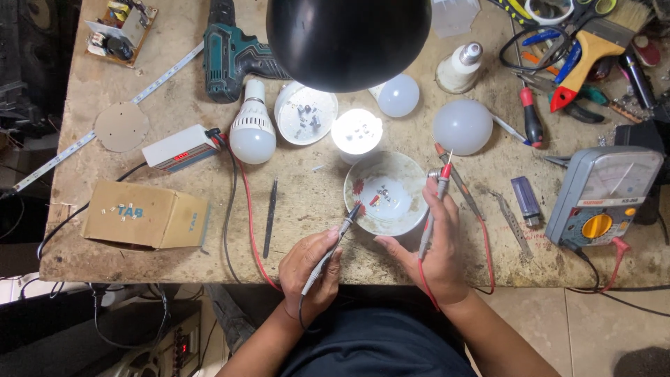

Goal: Testing LED circuit boards and light bulbs using a multimeter on a repair bench.

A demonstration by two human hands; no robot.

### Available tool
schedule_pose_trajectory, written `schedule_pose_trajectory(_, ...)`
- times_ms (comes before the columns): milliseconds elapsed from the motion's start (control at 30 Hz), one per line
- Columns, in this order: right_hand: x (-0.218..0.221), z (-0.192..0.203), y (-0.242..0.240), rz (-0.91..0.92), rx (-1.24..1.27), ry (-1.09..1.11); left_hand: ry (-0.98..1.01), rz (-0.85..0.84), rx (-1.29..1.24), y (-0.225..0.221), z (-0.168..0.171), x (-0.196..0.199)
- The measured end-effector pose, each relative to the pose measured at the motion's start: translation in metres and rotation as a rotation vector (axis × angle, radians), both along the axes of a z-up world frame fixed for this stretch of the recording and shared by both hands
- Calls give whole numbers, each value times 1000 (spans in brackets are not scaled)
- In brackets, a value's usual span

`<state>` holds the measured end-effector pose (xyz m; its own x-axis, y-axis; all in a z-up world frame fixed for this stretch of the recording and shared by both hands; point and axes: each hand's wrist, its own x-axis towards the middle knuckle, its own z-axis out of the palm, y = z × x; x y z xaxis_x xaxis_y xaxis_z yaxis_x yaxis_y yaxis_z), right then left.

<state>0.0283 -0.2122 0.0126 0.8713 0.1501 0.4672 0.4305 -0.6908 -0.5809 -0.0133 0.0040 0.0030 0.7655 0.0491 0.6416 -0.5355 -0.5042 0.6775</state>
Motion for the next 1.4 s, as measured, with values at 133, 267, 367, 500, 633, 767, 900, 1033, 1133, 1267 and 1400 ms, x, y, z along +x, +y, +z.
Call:
schedule_pose_trajectory(133,0,2,-1,13,5,6,11,-3,7,0,1,0)
schedule_pose_trajectory(267,0,2,-1,20,10,17,8,3,13,-1,1,1)
schedule_pose_trajectory(367,1,1,0,27,84,41,-34,9,-44,-3,3,7)
schedule_pose_trajectory(500,3,-2,-1,29,141,62,-82,18,-101,-4,2,10)
schedule_pose_trajectory(633,2,2,1,28,159,62,-75,16,-105,-4,1,10)
schedule_pose_trajectory(767,2,1,-1,23,134,58,-77,27,-98,-5,0,10)
schedule_pose_trajectory(900,2,2,-1,33,141,66,-74,22,-92,-5,-1,10)
schedule_pose_trajectory(1033,3,1,-1,36,166,70,-72,10,-101,-4,-4,9)
schedule_pose_trajectory(1133,3,1,-2,41,158,67,-65,18,-99,-5,-3,9)
schedule_pose_trajectory(1267,4,0,-2,41,149,49,-68,18,-93,-4,-3,9)
schedule_pose_trajectory(1400,3,1,-1,39,168,58,-76,16,-90,-4,-7,9)
